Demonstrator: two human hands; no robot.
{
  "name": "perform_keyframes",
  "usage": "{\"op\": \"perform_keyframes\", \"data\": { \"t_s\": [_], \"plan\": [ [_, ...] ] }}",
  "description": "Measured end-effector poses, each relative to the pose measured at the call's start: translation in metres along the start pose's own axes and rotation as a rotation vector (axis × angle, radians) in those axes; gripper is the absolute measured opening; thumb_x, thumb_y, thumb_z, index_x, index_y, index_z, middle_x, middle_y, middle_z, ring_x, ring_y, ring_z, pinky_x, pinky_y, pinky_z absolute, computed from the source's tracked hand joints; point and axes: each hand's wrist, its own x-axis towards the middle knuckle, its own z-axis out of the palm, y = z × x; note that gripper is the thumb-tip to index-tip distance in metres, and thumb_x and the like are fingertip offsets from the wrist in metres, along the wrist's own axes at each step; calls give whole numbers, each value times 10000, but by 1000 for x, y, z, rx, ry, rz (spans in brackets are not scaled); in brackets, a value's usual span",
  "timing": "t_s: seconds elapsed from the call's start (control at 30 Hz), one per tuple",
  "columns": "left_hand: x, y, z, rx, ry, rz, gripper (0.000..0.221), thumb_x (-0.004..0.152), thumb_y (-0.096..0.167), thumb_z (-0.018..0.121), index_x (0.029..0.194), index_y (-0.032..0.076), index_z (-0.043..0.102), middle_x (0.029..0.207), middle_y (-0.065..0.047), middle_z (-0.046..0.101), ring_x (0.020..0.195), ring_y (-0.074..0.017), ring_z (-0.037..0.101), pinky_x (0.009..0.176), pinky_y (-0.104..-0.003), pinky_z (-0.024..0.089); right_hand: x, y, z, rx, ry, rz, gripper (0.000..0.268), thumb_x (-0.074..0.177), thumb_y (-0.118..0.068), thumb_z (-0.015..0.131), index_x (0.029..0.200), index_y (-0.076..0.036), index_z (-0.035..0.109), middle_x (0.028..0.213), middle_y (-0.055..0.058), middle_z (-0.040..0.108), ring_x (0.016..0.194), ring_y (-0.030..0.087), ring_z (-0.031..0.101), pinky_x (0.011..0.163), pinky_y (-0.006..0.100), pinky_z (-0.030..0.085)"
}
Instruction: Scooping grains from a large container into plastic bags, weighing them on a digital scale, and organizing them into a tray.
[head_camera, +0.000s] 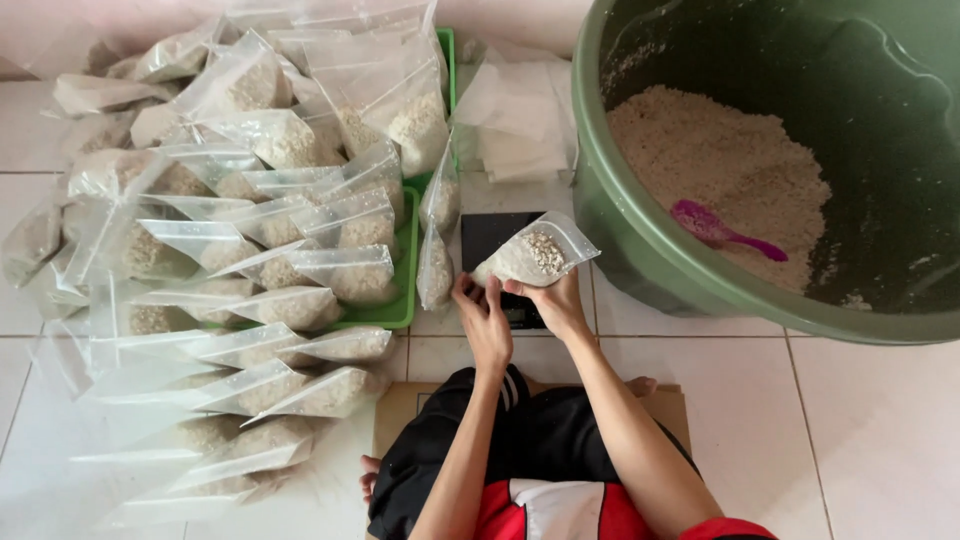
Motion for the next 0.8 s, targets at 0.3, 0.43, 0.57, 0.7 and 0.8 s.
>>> {"op": "perform_keyframes", "data": {
  "t_s": [0.3, 0.43, 0.57, 0.7, 0.8],
  "plan": [
    [5, -16, -4, 110, -124, 303, 637, 841, -71, 536, 1454, -36, 367, 1366, -286, 455, 1342, -455, 418, 1131, -520, 354, -1, -23, 10, -83, 11, -73, 640, 663, 50, 837, 1250, 47, 584, 1137, 225, 651, 1137, 331, 585, 928, 465, 490],
    [11, -17, -10, 64, -191, 263, 579, 892, -54, 469, 1462, -22, 375, 1403, -273, 444, 1363, -443, 399, 1136, -503, 346, 8, 3, 4, -54, -10, -101, 689, 626, 110, 838, 1259, 30, 579, 1120, 206, 650, 1093, 321, 614, 865, 440, 525],
    [13, -19, -11, 107, -191, 243, 528, 959, -52, 348, 1484, -1, 345, 1443, -253, 413, 1381, -432, 369, 1135, -528, 326, 14, 18, -2, -23, -50, -84, 768, 554, 69, 913, 1248, 42, 586, 1121, 176, 661, 1051, 269, 616, 818, 456, 542],
    [14, -29, -11, 144, -193, 219, 519, 981, -51, 320, 1498, -36, 283, 1475, -308, 352, 1399, -490, 293, 1124, -584, 299, 23, 56, -15, 146, -137, 18, 841, 534, 174, 859, 1295, 30, 534, 1139, 151, 631, 1026, 283, 622, 747, 494, 619],
    [17, -34, -11, 129, -200, 246, 528, 975, -58, 319, 1501, -18, 292, 1478, -289, 355, 1404, -474, 291, 1145, -572, 269, 17, 36, -10, 55, -162, -11, 819, 474, 158, 893, 1223, 36, 588, 1070, 126, 650, 1012, 226, 609, 806, 424, 586]
  ]
}}
